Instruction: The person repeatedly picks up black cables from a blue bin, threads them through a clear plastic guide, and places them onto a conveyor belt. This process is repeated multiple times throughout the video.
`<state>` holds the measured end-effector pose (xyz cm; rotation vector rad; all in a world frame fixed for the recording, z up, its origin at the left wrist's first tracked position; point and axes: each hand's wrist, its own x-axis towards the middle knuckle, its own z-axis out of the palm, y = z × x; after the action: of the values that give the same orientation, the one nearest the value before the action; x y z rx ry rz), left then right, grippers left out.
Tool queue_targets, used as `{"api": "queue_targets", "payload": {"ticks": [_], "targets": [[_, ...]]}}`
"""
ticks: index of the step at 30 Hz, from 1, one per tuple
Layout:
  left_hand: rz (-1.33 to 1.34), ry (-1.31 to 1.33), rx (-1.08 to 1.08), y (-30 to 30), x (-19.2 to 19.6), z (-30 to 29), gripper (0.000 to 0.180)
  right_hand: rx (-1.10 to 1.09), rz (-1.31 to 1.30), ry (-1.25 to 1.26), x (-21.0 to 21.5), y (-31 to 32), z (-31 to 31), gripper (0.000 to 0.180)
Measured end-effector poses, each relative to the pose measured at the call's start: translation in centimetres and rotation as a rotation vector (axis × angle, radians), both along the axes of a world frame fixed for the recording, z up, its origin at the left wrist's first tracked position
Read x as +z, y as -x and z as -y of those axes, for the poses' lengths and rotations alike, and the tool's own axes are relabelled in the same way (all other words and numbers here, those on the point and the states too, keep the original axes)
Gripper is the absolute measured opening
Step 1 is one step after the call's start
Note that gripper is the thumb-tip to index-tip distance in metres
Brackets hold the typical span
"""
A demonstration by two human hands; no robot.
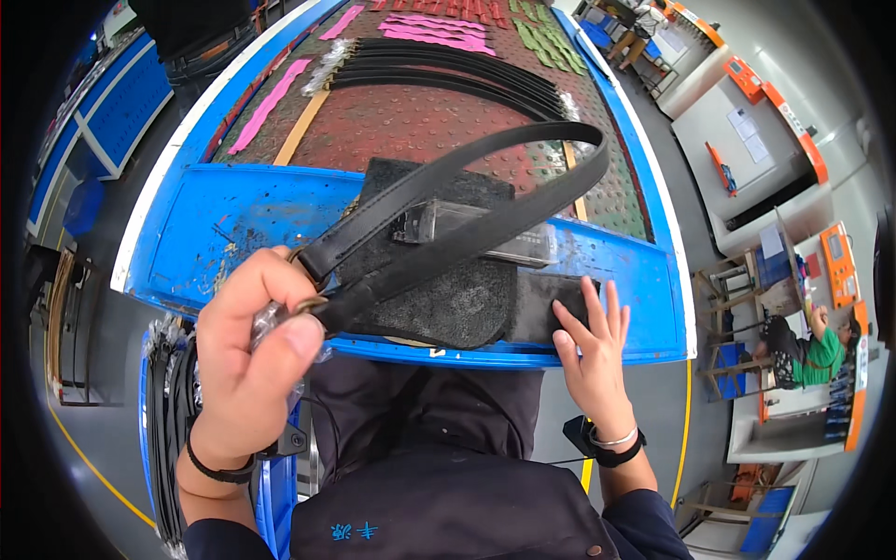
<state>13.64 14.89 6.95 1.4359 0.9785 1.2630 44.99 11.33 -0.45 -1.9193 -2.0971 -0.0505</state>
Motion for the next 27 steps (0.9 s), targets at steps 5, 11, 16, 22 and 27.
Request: {"api": "queue_targets", "payload": {"ticks": [5,11,16,22,27], "targets": [[0.430,0.280,-0.234,-0.4,-0.3,-0.2,0.015,0.005,0.108,-0.024,1.0,0.2,0.8,0.029],[0.600,0.535,-0.516,-1.3,-0.6,-0.5,0.019,0.141,0.042,-0.402,5.1,0.4,2.1,0.027],[0.654,0.724,-0.729,-2.3,-0.7,0.0,0.018,0.367,0.224,-0.490,9.7,5.2,0.6,0.027],[0.647,0.916,-0.879,-2.2,-0.9,0.2,0.018,0.638,0.244,-0.278,11.4,4.6,-1.7,0.028],[0.166,0.096,-0.386,-2.1,-1.8,1.4,0.049,0.652,0.130,-0.153,11.9,5.0,-2.1,0.036]]}}
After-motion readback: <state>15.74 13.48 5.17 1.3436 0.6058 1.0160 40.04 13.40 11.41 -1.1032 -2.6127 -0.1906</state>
